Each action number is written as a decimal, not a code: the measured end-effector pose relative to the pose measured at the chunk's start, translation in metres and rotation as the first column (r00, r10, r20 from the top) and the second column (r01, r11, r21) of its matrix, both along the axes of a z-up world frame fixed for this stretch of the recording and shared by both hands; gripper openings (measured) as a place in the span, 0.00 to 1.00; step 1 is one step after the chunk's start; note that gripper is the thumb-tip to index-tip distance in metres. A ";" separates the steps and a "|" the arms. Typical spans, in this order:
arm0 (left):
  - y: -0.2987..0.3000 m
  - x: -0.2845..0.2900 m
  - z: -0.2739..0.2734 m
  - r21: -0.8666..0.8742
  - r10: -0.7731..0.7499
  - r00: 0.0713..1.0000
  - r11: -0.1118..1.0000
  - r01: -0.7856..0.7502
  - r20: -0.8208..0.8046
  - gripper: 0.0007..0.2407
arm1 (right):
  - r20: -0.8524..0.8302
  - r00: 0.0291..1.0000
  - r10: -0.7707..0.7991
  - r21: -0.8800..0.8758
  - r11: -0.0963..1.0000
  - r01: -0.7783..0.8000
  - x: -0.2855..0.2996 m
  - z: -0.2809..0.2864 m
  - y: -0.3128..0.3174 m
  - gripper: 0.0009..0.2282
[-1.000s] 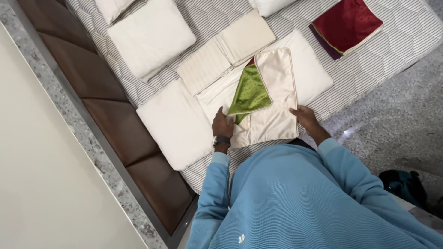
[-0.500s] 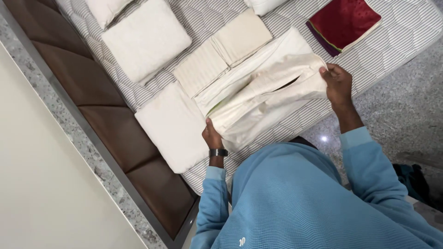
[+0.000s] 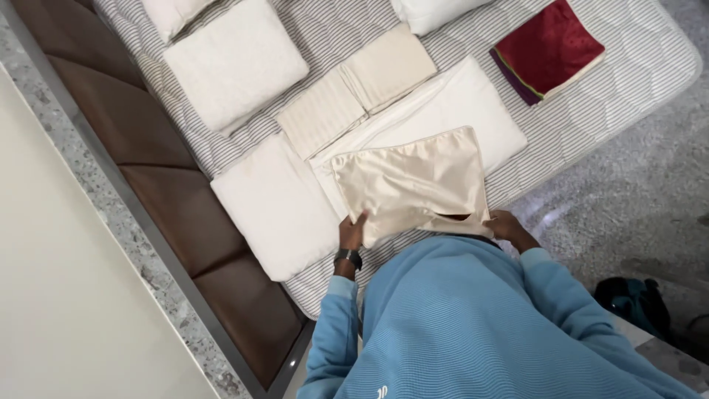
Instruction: The person folds a green towel and a red towel on a bed, placing them in a neat stack. They then proceed to fold several white sheets and pillowcases, smoothing each item and stacking them on the bed.
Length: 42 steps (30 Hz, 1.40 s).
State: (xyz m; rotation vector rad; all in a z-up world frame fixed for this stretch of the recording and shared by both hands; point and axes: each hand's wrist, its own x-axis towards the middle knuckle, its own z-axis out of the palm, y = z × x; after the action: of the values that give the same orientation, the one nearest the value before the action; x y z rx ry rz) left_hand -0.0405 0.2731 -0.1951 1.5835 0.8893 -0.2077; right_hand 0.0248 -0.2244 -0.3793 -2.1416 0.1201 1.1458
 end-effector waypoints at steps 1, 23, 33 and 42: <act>-0.006 0.002 0.016 0.001 0.000 1.000 1.000 0.000 -0.010 0.17 | -0.010 1.000 0.000 0.001 1.000 0.000 -0.002 0.005 0.003 0.13; -0.143 0.098 0.199 0.827 -0.773 0.626 0.281 0.486 -0.104 0.30 | 0.186 0.982 -0.039 0.636 0.766 -0.090 0.072 0.364 0.181 0.39; -0.152 0.092 0.213 0.704 -0.794 0.546 0.548 0.451 0.269 0.20 | 0.233 0.906 -0.353 0.643 0.755 0.129 0.059 0.322 0.180 0.12; -0.109 0.107 0.250 0.689 -0.883 0.232 0.465 0.556 0.409 0.32 | 0.431 0.901 0.051 0.276 0.943 -0.186 0.056 0.372 0.180 0.13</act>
State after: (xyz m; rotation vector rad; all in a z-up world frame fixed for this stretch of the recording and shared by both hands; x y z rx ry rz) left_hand 0.0667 0.1644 0.0551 2.1522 -0.6446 -0.0152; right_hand 0.0812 -0.0448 -0.0068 -2.0734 -0.3714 0.6856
